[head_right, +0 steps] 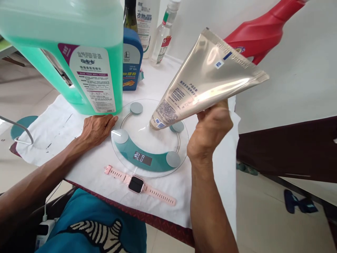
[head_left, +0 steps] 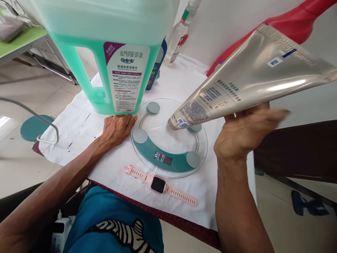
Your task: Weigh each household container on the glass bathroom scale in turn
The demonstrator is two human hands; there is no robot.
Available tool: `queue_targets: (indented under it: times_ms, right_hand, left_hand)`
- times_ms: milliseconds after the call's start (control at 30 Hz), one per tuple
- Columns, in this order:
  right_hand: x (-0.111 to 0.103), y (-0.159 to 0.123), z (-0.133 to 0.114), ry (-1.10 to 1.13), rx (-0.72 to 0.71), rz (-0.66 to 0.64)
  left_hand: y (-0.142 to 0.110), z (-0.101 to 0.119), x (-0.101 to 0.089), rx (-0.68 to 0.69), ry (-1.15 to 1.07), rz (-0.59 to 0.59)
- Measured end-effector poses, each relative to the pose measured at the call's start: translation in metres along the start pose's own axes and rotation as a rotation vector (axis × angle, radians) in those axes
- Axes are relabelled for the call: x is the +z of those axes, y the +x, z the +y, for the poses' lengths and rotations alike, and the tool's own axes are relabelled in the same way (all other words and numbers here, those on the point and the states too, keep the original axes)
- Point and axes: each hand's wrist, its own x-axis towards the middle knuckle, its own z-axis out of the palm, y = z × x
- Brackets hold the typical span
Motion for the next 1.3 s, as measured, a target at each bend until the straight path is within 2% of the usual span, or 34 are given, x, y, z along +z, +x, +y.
queue_targets:
  times_ms: [67,133,233,333,433,600,900,1067,1133,1200,1300]
  right_hand:
    - [-0.009,-0.007,0.018,0.043,0.056,0.082]
    - [-0.020,-0.014,0.042,-0.009,0.118,0.180]
    - [-0.038,-0.021,0.083,-0.088,0.293,0.284]
    - [-0.052,-0.020,0.113,-0.045,0.433,0.322]
    - [-0.056,-0.017,0.126,-0.011,0.441,0.329]
    - [-0.053,-0.019,0.125,-0.007,0.383,0.302]
    - [-0.054,-0.021,0.133,-0.020,0.367,0.277]
    - [-0.049,-0.026,0.110,-0.019,0.264,0.272]
    - [-0.045,-0.026,0.092,-0.001,0.170,0.207]
    - [-0.039,-0.023,0.072,0.012,0.076,0.068]
    - [-0.023,-0.017,0.046,0.034,0.065,-0.167]
  left_hand:
    - [0.000,0.001,0.000,-0.002,0.011,-0.009]
    - [0.000,0.001,-0.001,-0.007,0.025,-0.017]
    - [0.000,0.002,-0.001,-0.012,0.031,-0.020]
    - [0.001,0.001,0.000,-0.011,0.027,-0.008]
    - [0.001,0.001,0.001,-0.009,0.036,0.002]
    - [0.002,0.000,0.002,-0.002,0.030,0.006]
    - [0.002,0.000,0.001,-0.004,0.016,-0.014]
    - [0.001,0.001,-0.001,-0.028,0.003,-0.043]
    - [0.001,0.001,-0.002,-0.035,0.011,-0.061]
    - [0.002,0.002,-0.002,-0.034,0.029,-0.074]
    - [0.002,0.002,-0.004,-0.035,0.059,-0.097]
